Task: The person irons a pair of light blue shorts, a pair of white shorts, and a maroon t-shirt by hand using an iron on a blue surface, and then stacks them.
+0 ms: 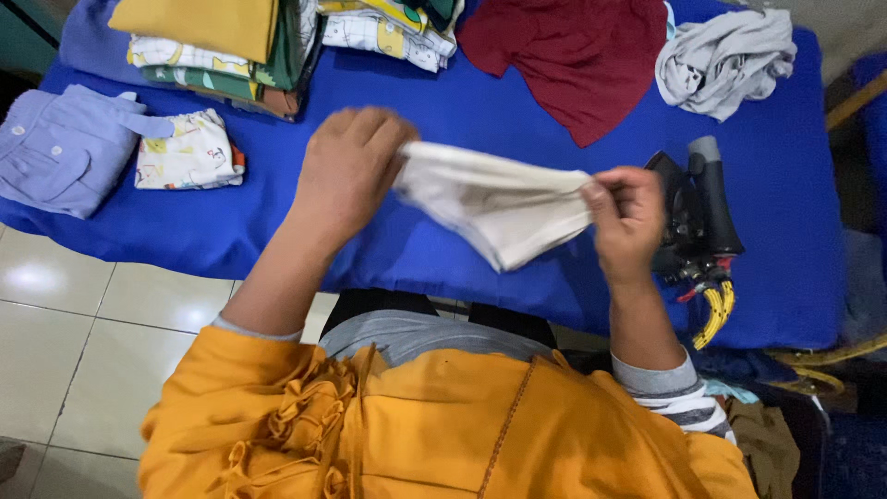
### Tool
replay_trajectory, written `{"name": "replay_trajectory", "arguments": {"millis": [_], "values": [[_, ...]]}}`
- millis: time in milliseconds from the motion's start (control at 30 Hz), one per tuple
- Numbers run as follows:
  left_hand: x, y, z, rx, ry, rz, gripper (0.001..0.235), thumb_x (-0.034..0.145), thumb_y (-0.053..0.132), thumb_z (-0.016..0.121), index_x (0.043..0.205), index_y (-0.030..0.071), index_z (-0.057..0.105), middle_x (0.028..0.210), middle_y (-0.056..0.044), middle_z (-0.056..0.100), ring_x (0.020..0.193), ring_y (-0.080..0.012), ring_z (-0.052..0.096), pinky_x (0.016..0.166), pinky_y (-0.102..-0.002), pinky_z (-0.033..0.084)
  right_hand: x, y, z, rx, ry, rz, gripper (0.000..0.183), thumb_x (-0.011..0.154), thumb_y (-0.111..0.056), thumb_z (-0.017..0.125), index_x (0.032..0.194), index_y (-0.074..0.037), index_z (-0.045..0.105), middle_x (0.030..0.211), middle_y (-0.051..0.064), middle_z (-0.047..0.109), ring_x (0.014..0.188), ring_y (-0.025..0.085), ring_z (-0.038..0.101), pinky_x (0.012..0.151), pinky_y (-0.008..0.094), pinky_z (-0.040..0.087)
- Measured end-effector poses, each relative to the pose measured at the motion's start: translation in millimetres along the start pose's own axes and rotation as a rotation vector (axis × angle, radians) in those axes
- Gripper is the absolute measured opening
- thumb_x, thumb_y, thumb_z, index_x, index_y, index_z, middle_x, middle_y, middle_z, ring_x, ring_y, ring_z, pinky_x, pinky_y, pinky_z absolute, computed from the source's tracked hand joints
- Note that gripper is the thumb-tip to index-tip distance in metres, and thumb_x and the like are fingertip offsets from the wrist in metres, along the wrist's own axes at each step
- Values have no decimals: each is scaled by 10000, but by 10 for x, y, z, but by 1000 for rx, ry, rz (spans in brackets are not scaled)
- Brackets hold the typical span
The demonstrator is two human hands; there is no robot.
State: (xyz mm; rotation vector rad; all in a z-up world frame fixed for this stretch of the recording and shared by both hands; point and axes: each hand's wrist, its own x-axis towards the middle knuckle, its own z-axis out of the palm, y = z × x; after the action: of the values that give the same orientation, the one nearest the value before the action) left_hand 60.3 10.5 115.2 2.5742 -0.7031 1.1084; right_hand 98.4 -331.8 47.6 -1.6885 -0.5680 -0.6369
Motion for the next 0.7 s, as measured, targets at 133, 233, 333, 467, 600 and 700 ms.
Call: {"name": "replay_trajectory", "arguments": {"millis": [133,233,333,467,600,700], "values": [[260,181,-112,-57,209,85,146,939,-61,540,900,58,614,937,-84,615,792,-265,571,719,-359,456,109,-476,16,-100,15,-197,108,967,-18,591,1003,36,505,951,213,568,934,333,630,950,444,546],[-104,146,229,55,236,102,104,871,162,755,836,167,657,881,-22,631,842,-233,622,860,-374,499,-113,-312,-94,-320,-88,-448,91,856,115,686,849,49,623,863,191,654,831,385,674,799,467,553],[-702,212,448,87,-35,33,81,852,195,705,882,180,630,861,-25,601,901,-233,607,975,-422,430,-554,-137,-124,-323,-352,-332,81,848,-35,675,920,-71,683,901,76,686,879,290,682,808,411,543],[-1217,368,442,-419,-379,-345,369,733,296,769,1053,164,641,1140,-71,613,1133,-329,546,977,-558,380,-778,-127,-128,-233,-606,-75,116,834,-125,699,925,-53,696,926,120,691,939,336,665,817,447,531],[-1310,430,484,-429,-217,-730,463,797,277,768,1183,124,563,1107,-115,600,1067,-347,574,918,-530,419,-469,-26,-53,-310,-473,-35,74,875,-107,688,920,-49,690,964,71,681,923,286,669,815,385,527],[-1377,444,693,-258,-276,-690,358,792,344,730,1101,193,631,1078,-37,592,1026,-311,574,870,-497,463,-271,80,250,-261,-519,-78,136,917,-221,644,983,-118,703,975,25,656,900,229,663,807,336,528]]}}
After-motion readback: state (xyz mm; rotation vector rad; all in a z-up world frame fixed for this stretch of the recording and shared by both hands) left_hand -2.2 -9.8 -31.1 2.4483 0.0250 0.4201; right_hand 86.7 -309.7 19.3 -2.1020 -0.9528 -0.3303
